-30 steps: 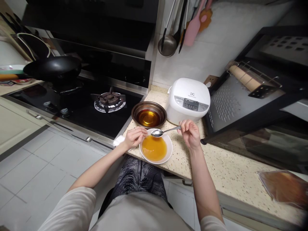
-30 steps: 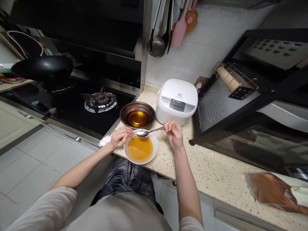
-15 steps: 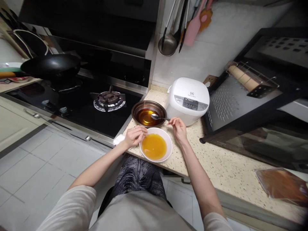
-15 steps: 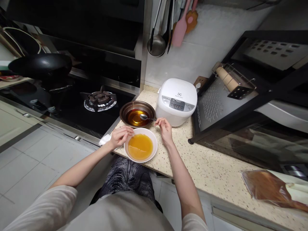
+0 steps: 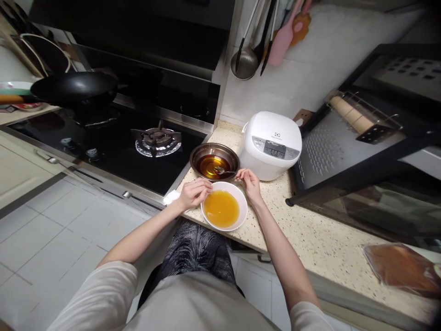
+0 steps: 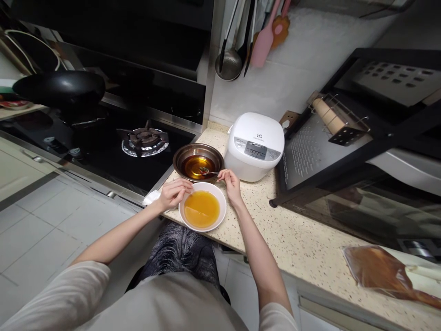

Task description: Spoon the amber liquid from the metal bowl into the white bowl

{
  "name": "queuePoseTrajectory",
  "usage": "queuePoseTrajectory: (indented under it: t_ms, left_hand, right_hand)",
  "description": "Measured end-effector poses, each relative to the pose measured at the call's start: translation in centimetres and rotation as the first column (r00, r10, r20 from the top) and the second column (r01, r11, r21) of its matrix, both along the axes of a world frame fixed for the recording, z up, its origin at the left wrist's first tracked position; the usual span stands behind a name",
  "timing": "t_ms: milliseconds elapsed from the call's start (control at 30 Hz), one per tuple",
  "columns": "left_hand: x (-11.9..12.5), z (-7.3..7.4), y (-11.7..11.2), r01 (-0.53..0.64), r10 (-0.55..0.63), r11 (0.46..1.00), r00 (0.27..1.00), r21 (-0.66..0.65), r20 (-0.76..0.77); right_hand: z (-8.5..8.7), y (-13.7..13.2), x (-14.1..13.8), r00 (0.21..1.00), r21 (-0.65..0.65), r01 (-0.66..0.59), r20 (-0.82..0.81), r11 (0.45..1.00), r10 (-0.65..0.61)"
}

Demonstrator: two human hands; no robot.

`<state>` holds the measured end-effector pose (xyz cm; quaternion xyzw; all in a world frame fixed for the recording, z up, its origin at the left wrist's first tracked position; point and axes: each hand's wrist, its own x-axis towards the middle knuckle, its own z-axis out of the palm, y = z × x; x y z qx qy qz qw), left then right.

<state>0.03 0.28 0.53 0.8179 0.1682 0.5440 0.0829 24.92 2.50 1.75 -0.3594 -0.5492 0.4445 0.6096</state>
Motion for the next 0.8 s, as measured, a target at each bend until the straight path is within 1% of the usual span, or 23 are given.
queuePoseTrajectory:
  t_ms: [167,300,500,633,800]
  left_hand:
    - [-0.1,-0.1,0.0,0.000,0.000,1.000,1.000,-0.005,-0.002]
    - [-0.1,-0.1,0.1,0.007,-0.007,1.000,1.000,0.000,0.001]
    - [-0.1,-0.2,0.1,0.009,-0.009,1.000,1.000,-0.010,0.009]
    - [-0.1,-0.2,0.1,0.010,-0.010,1.000,1.000,-0.010,0.009]
    - [-0.1,-0.1,0.1,0.006,-0.006,1.000,1.000,-0.003,-0.001]
  right_hand:
    - [0.0,-0.1,-0.5,0.999,-0.028,-0.036,-0.022,0.999,0.036]
    - [-0.1,-0.2,-0.8,0.997,-0.060,-0.037,-0.064,0.997,0.033]
    - [-0.1,-0.4,-0.8,0.989,-0.076,-0.050,-0.141,0.996,0.039]
    - [0.3,-0.6,-0.6,0.987,-0.081,-0.039,-0.159,0.996,0.026]
    - [1.3,-1.1,-0.3,0.980,-0.071,-0.020,-0.199,0.997,0.006]
